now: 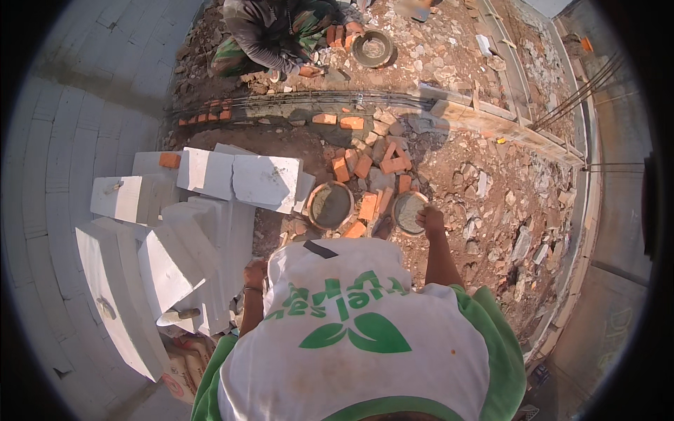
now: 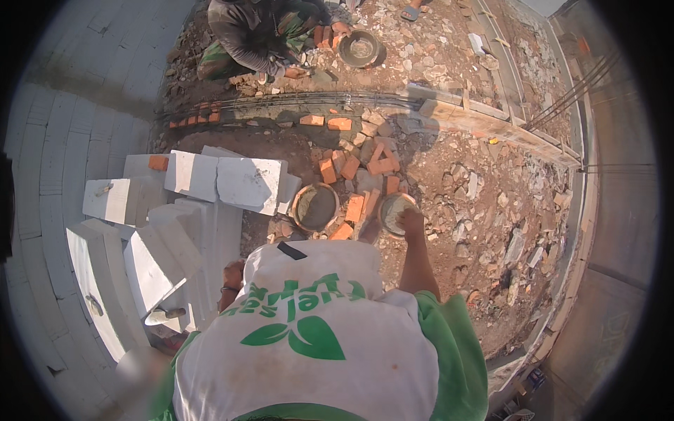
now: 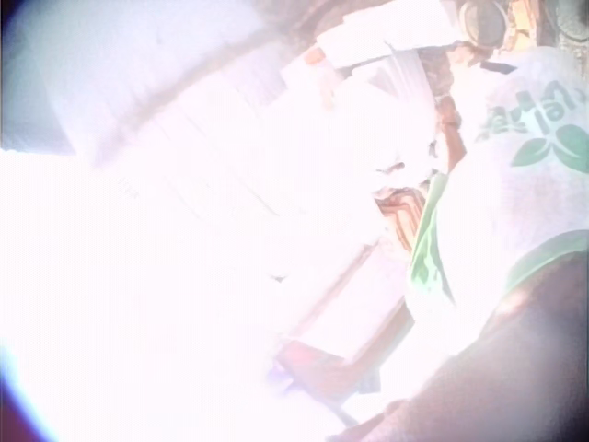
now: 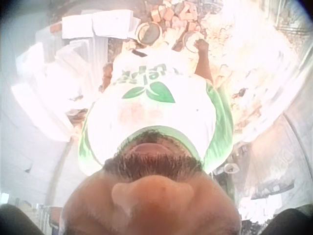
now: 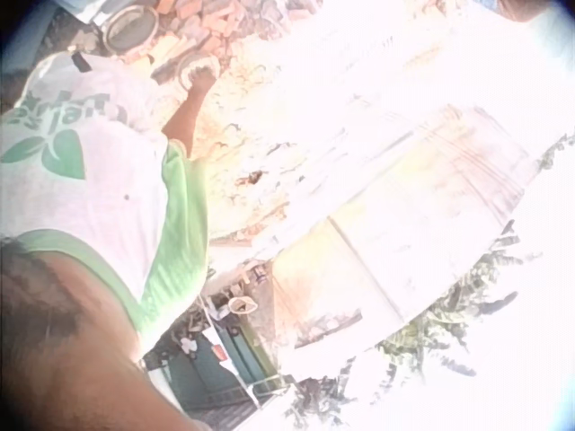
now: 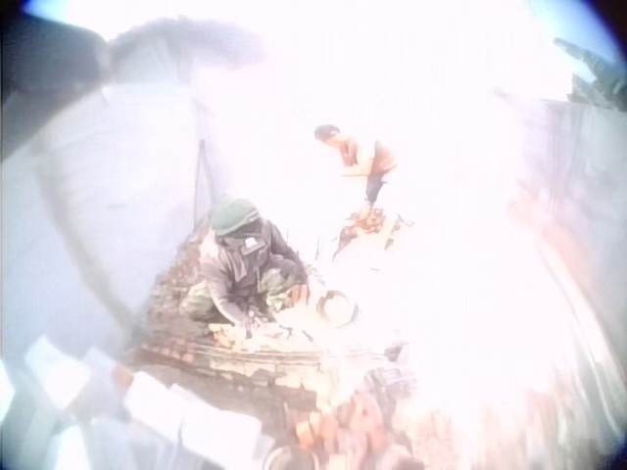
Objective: The person mixes cement and sand in a pit using a shovel, fills buckets with the mixture, and applies the mortar to a brick wall using a trowel while assisting another worker.
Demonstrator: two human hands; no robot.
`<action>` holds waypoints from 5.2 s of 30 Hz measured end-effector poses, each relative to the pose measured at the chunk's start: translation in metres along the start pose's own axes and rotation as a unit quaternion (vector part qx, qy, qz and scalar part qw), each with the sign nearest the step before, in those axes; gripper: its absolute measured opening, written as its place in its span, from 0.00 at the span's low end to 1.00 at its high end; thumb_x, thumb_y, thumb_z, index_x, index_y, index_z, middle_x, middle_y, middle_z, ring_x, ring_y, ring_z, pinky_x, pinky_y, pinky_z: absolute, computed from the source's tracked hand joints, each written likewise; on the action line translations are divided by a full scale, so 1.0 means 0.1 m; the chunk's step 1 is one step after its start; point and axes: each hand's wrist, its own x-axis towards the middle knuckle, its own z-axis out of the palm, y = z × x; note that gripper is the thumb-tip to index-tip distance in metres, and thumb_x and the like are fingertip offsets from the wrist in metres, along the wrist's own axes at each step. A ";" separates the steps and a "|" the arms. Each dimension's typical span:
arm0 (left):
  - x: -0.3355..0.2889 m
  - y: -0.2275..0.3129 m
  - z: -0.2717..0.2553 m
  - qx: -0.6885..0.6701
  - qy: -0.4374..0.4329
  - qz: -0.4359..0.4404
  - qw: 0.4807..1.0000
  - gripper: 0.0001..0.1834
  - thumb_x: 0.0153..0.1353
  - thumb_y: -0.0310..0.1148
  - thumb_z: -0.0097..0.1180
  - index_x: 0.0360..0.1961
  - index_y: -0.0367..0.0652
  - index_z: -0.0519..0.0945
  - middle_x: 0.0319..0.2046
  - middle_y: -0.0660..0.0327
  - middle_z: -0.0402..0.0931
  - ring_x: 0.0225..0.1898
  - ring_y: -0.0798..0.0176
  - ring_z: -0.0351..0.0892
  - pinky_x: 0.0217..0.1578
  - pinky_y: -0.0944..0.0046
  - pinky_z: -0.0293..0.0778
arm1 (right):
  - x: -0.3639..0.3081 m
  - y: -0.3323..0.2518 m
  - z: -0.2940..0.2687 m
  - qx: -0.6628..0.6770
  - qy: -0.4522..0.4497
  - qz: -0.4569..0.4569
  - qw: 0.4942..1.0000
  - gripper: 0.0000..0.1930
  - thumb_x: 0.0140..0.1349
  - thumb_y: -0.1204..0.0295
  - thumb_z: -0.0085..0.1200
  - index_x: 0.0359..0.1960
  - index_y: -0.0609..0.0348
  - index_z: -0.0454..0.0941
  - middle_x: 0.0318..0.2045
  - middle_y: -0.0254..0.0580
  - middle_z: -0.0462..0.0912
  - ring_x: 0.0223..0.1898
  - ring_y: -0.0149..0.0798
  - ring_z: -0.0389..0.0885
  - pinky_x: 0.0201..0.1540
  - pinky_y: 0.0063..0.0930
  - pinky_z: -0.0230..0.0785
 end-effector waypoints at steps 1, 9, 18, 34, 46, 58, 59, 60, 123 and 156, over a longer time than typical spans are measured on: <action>0.10 0.24 0.02 -0.211 0.031 -0.140 0.967 0.06 0.52 0.26 0.49 0.26 0.34 0.76 0.23 0.55 0.77 0.23 0.62 0.78 0.23 0.68 0.75 | 0.02 -0.13 -0.06 -0.009 -0.021 -0.036 0.999 0.13 0.56 0.72 0.44 0.42 0.62 0.69 0.25 0.38 0.74 0.22 0.31 0.73 0.25 0.24 0.71; 0.28 0.80 -0.27 -0.320 0.022 -0.258 0.911 0.09 0.53 0.30 0.51 0.33 0.35 0.75 0.24 0.59 0.75 0.22 0.67 0.75 0.22 0.70 0.70 | 0.36 0.64 -0.46 0.075 -0.028 0.012 0.997 0.12 0.58 0.69 0.43 0.40 0.62 0.69 0.26 0.41 0.74 0.20 0.31 0.73 0.22 0.24 0.70; -0.02 1.27 -0.01 0.302 -0.232 0.074 0.922 0.11 0.60 0.36 0.43 0.36 0.43 0.74 0.32 0.51 0.75 0.35 0.51 0.76 0.33 0.58 0.73 | 1.20 1.57 -0.99 0.169 0.033 0.087 0.981 0.10 0.59 0.64 0.45 0.35 0.57 0.68 0.23 0.37 0.72 0.19 0.33 0.69 0.18 0.27 0.63; 0.41 0.85 1.69 0.294 -0.038 -0.213 0.931 0.35 0.51 0.43 0.54 0.56 0.34 0.57 0.53 0.42 0.58 0.58 0.40 0.54 0.57 0.48 0.52 | 3.74 0.18 3.18 -0.257 0.089 -0.334 0.903 0.17 0.53 0.66 0.52 0.43 0.62 0.73 0.40 0.53 0.77 0.45 0.53 0.74 0.47 0.39 0.66; 0.50 0.73 1.45 0.250 -0.092 -0.229 0.936 0.39 0.51 0.46 0.55 0.57 0.35 0.55 0.53 0.42 0.58 0.58 0.42 0.54 0.57 0.49 0.52 | 2.17 -0.02 2.81 -0.091 -0.086 -0.229 0.965 0.10 0.58 0.69 0.52 0.36 0.63 0.78 0.21 0.33 0.75 0.24 0.23 0.69 0.29 0.21 0.63; 0.76 1.27 1.79 -0.144 0.018 -0.012 0.989 0.26 0.62 0.46 0.42 0.52 0.34 0.66 0.47 0.48 0.70 0.49 0.51 0.68 0.51 0.59 0.62 | -0.22 0.35 2.15 -0.386 -0.311 -0.255 0.830 0.16 0.55 0.73 0.50 0.46 0.63 0.73 0.45 0.50 0.71 0.43 0.46 0.73 0.43 0.31 0.66; 0.83 1.54 1.73 -0.246 0.021 -0.046 0.968 0.26 0.62 0.46 0.42 0.50 0.34 0.68 0.43 0.51 0.72 0.44 0.56 0.69 0.46 0.62 0.63 | -0.39 0.47 2.17 -0.394 -0.338 -0.244 0.819 0.16 0.55 0.73 0.50 0.46 0.63 0.73 0.45 0.50 0.71 0.43 0.46 0.73 0.43 0.31 0.66; 0.90 1.80 1.63 -0.334 0.010 -0.119 0.935 0.25 0.62 0.47 0.42 0.48 0.34 0.70 0.40 0.54 0.74 0.39 0.60 0.70 0.41 0.66 0.64 | -0.56 0.63 2.16 -0.375 -0.340 -0.289 0.812 0.17 0.55 0.74 0.49 0.47 0.63 0.71 0.47 0.52 0.70 0.46 0.48 0.72 0.46 0.33 0.65; 3.68 0.17 1.01 0.305 0.407 -0.038 0.860 0.26 0.61 0.40 0.41 0.54 0.30 0.63 0.58 0.41 0.55 0.61 0.44 0.51 0.61 0.51 0.50 | 2.27 4.27 -0.42 -0.194 -0.153 0.042 0.968 0.08 0.53 0.74 0.48 0.35 0.56 0.73 0.27 0.41 0.79 0.22 0.36 0.77 0.21 0.23 0.68; 3.58 0.17 1.13 0.233 0.366 -0.043 0.900 0.33 0.63 0.48 0.35 0.57 0.26 0.59 0.59 0.40 0.53 0.63 0.44 0.49 0.62 0.53 0.45 | 3.20 2.93 0.63 -0.404 0.049 -0.027 0.913 0.27 0.48 0.71 0.60 0.48 0.69 0.63 0.41 0.54 0.73 0.42 0.45 0.73 0.43 0.33 0.65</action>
